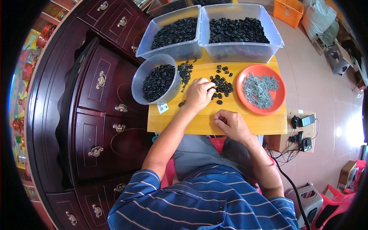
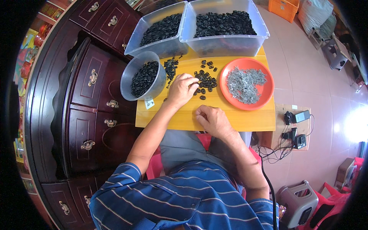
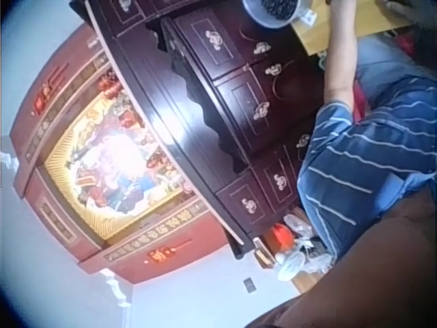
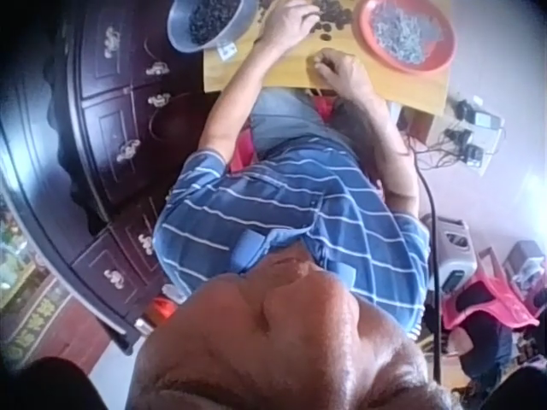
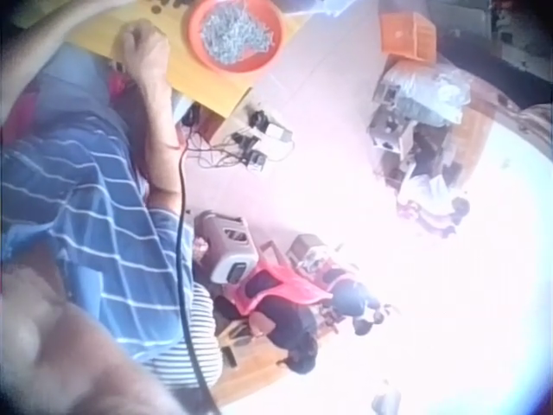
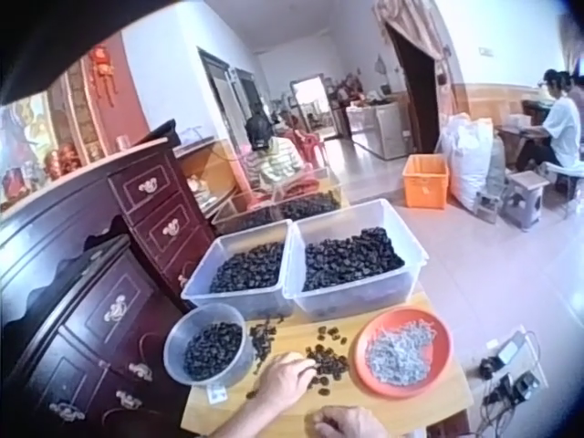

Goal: The person assembles plastic clips by picking up screws and plastic components from the table and inserting the screws into the clips by hand.

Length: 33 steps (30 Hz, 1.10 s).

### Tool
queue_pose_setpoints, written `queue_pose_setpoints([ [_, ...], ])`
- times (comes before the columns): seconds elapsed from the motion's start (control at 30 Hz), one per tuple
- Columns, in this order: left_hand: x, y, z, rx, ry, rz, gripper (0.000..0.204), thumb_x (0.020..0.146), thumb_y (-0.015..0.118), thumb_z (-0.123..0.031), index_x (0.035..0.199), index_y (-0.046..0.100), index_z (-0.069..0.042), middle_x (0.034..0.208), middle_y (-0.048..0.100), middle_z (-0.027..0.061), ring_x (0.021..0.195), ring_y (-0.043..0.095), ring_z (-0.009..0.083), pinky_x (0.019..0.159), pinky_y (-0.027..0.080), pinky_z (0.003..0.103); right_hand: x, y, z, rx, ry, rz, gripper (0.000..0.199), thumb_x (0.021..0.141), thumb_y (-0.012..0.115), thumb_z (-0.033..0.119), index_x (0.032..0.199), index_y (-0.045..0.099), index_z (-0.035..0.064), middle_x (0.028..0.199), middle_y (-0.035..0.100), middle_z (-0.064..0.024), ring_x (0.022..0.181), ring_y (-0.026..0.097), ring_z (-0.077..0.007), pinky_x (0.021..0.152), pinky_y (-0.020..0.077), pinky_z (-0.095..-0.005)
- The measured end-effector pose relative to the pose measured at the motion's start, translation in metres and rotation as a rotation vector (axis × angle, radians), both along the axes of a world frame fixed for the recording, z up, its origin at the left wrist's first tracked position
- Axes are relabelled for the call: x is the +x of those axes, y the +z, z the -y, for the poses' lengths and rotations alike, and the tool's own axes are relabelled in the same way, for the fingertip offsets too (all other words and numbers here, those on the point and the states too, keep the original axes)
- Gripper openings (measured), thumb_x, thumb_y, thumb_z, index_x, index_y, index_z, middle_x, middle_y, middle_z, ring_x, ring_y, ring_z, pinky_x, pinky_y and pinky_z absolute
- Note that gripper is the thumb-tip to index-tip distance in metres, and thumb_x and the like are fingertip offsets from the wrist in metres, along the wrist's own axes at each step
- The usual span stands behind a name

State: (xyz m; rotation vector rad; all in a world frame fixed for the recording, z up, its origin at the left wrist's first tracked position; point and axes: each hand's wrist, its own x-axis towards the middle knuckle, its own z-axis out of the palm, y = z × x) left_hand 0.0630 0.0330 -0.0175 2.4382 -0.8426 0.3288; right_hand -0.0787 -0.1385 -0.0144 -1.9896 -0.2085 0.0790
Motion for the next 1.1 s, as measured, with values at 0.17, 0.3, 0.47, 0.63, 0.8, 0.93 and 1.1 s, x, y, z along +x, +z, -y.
queue_pose_setpoints([
  [0.17,0.005,0.000,0.005,0.056,-0.010,0.007,0.014,0.084,0.077,-0.017,0.096,0.078,-0.009,0.096,0.071,0.0093,0.097,0.067,0.0323,0.087,0.055,0.043,-0.001,-0.001,0.004,0.029,0.015,0.007,0.019,0.093,0.068,0.017,0.104,0.069,0.0021,0.085,0.074,-0.0136,0.078,0.073,-0.0265,0.073,0.0565,-0.0384],
  [0.3,0.008,0.005,0.006,0.103,-0.028,0.000,0.009,0.086,0.075,-0.016,0.089,0.073,-0.008,0.092,0.070,0.0100,0.093,0.066,0.0337,0.084,0.054,0.045,-0.002,0.006,0.006,0.003,-0.008,0.018,0.018,0.094,0.068,0.018,0.103,0.069,0.0025,0.086,0.074,-0.0146,0.078,0.073,-0.0286,0.073,0.0564,-0.0393],
  [0.47,0.013,0.006,0.008,0.201,-0.109,0.109,0.009,0.090,0.069,-0.015,0.089,0.070,-0.006,0.090,0.070,0.0107,0.091,0.066,0.0341,0.083,0.054,0.047,0.000,0.011,0.010,0.052,-0.096,0.011,0.018,0.093,0.068,0.018,0.103,0.069,0.0026,0.082,0.073,-0.0148,0.076,0.072,-0.0281,0.073,0.0566,-0.0395],
  [0.63,0.014,0.006,0.008,0.172,-0.091,0.105,0.010,0.093,0.066,-0.014,0.092,0.071,-0.005,0.088,0.070,0.0121,0.089,0.066,0.0357,0.080,0.054,0.046,0.004,-0.001,0.011,0.199,-0.177,-0.055,0.017,0.097,0.068,0.013,0.107,0.068,-0.0005,0.084,0.069,-0.0036,0.074,0.065,-0.0093,0.070,0.0544,-0.0296],
  [0.8,-0.017,0.036,0.022,-0.207,-0.204,-0.074,0.005,0.094,0.065,-0.008,0.093,0.066,-0.004,0.085,0.066,0.0129,0.086,0.063,0.0359,0.077,0.051,0.046,0.008,0.006,0.009,0.932,-0.274,-0.348,0.027,0.108,0.059,0.030,0.116,0.064,0.0045,0.098,0.071,-0.0024,0.081,0.068,-0.0119,0.074,0.0557,-0.0275],
  [0.93,-0.043,0.053,0.033,-0.163,-0.344,-0.020,0.004,0.093,0.066,-0.007,0.092,0.065,-0.003,0.088,0.065,0.0124,0.085,0.062,0.0352,0.076,0.051,0.045,0.006,0.004,0.012,1.248,-0.275,-0.454,0.025,0.109,0.057,0.033,0.116,0.063,0.0092,0.096,0.070,-0.0022,0.080,0.067,-0.0108,0.073,0.0552,-0.0258],
  [1.1,-0.053,0.053,0.035,-0.159,-0.362,-0.038,0.005,0.093,0.066,-0.007,0.092,0.065,-0.003,0.088,0.065,0.0124,0.085,0.062,0.0349,0.076,0.051,0.044,0.006,-0.006,0.010,1.409,-0.254,-0.508,0.018,0.108,0.060,0.028,0.105,0.064,0.0111,0.094,0.070,-0.0015,0.078,0.068,-0.0094,0.071,0.0570,-0.0249],
])
